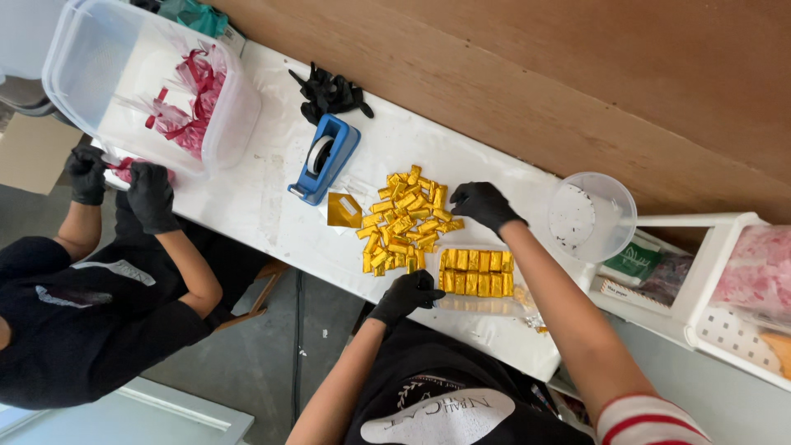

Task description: The person wraps individual gold-foiled chocolates in clear plastic sleeves and organizes them into a plastic container.

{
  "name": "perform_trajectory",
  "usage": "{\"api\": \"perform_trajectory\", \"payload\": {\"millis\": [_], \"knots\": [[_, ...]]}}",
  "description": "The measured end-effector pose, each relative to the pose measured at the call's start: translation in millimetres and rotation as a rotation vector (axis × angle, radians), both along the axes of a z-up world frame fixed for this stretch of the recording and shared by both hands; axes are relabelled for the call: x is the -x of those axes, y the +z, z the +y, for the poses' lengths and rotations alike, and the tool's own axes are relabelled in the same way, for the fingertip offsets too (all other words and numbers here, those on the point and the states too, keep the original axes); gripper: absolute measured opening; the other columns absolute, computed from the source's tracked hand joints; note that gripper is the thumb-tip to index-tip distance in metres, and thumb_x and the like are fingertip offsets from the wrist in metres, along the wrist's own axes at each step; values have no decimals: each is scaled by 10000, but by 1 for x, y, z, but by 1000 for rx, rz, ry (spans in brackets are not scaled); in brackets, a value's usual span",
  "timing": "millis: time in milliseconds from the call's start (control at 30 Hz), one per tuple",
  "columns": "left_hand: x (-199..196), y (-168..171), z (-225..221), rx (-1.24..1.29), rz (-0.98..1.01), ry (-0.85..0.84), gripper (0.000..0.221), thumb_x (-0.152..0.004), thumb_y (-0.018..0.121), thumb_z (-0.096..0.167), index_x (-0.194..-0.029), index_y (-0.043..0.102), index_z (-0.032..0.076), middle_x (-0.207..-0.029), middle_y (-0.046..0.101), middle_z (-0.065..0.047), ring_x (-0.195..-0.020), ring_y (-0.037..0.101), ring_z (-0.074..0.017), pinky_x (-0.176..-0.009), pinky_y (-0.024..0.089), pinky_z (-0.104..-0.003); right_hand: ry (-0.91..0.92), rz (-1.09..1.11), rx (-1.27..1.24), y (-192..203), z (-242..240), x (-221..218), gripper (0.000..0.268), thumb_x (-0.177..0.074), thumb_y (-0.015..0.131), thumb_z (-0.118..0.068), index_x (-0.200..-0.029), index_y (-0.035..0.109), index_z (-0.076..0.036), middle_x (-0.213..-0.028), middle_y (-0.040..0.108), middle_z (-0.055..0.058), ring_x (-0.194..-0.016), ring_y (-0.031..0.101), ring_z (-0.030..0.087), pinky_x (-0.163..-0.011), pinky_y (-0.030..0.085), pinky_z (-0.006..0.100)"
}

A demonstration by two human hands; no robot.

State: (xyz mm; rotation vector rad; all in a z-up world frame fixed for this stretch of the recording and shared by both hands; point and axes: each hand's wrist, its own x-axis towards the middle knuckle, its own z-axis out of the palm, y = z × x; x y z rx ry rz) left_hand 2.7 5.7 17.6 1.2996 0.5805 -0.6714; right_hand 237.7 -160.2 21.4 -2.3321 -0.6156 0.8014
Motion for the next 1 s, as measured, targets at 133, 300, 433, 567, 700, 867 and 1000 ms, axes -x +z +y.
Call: {"api": "perform_trajectory", "payload": {"millis": [133,300,433,567,700,867,1000], "knots": [[1,-9,-2,14,17,-1,319,-770,906,136,-917,659,-2,-795,630,-160,-716,742,-248,-622,667,-287,-37,-4,196,-89,29,-27,543,-794,860,-383,-1262,665,-189,-1255,693,80,-1250,633,314,-1059,512,457],[2,-19,-4,59,54,26,367,-738,934,155,-920,647,16,-789,604,-119,-709,731,-208,-626,662,-263,-39,-73,277,-125,49,-34,548,-734,913,-377,-1176,666,-169,-1329,606,124,-1317,582,341,-1069,510,448],[4,-24,-4,15,31,-36,351,-762,924,185,-925,656,26,-793,631,-133,-707,740,-223,-620,666,-282,-119,0,243,-116,48,-28,498,-674,955,-288,-1030,634,-153,-1100,641,94,-1172,655,344,-999,531,439],[2,-20,-4,13,24,-46,325,-761,913,156,-914,658,23,-774,634,-125,-696,735,-200,-631,660,-265,-222,20,184,-121,34,-28,413,-696,910,-216,-1019,659,-165,-1002,749,73,-1098,705,314,-923,556,420],[0,-23,-2,24,23,-47,339,-742,924,149,-923,668,22,-774,631,-137,-702,738,-217,-635,666,-280,-231,-7,127,-112,10,-21,281,-726,853,-182,-984,744,-172,-1022,773,82,-1105,709,301,-942,561,400],[-3,-9,1,-1,30,-29,355,-734,937,156,-900,663,5,-773,640,-163,-707,744,-239,-643,666,-297,-403,12,-114,-119,-29,-27,387,-671,897,-179,-1032,757,-172,-1009,768,112,-1027,725,296,-916,578,386],[-1,-14,2,16,28,-32,372,-731,939,158,-918,660,-2,-775,639,-166,-701,737,-229,-653,669,-314,-690,176,-282,-13,-51,6,321,-713,899,-163,-1002,762,-187,-1002,762,60,-980,727,194,-882,583,321]]}}
